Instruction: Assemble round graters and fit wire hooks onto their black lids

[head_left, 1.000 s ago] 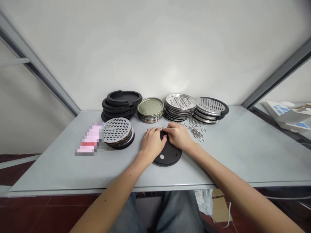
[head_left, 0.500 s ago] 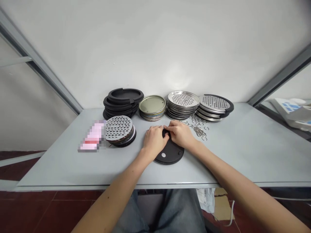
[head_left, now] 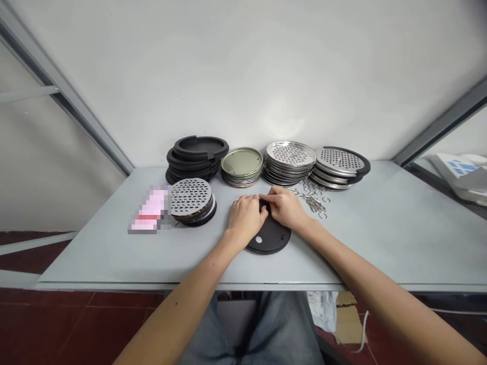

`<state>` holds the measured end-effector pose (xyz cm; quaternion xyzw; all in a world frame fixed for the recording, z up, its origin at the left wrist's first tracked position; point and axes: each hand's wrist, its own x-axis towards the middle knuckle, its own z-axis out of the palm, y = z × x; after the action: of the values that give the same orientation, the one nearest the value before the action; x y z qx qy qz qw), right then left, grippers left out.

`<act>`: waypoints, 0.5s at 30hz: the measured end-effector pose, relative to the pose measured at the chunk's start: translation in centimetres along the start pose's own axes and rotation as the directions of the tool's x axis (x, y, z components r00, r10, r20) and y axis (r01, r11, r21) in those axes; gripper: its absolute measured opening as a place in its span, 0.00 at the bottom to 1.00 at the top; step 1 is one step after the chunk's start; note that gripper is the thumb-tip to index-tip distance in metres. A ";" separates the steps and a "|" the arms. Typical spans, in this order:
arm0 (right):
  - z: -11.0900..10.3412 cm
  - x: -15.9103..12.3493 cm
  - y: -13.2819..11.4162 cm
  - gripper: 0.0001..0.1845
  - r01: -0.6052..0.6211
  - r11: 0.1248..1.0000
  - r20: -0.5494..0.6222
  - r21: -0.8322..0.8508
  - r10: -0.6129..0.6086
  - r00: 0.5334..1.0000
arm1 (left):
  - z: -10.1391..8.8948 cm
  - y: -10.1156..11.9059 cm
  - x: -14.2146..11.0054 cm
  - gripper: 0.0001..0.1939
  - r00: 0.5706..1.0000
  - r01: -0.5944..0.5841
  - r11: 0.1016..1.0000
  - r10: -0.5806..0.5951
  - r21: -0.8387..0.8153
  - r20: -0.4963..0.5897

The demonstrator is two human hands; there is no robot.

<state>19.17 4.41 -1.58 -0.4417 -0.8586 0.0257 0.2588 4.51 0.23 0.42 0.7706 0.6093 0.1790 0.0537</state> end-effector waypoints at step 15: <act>-0.7 0.1 -0.8 0.14 0.137 0.964 0.082 -0.227 -0.122 0.989 | 0.0 -0.1 0.0 0.13 0.999 -0.043 0.997 0.042 0.060 0.015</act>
<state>18.81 3.88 -0.69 -0.4106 -0.8911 -0.0768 0.1774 4.45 0.28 0.40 0.7859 0.5975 0.1563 0.0309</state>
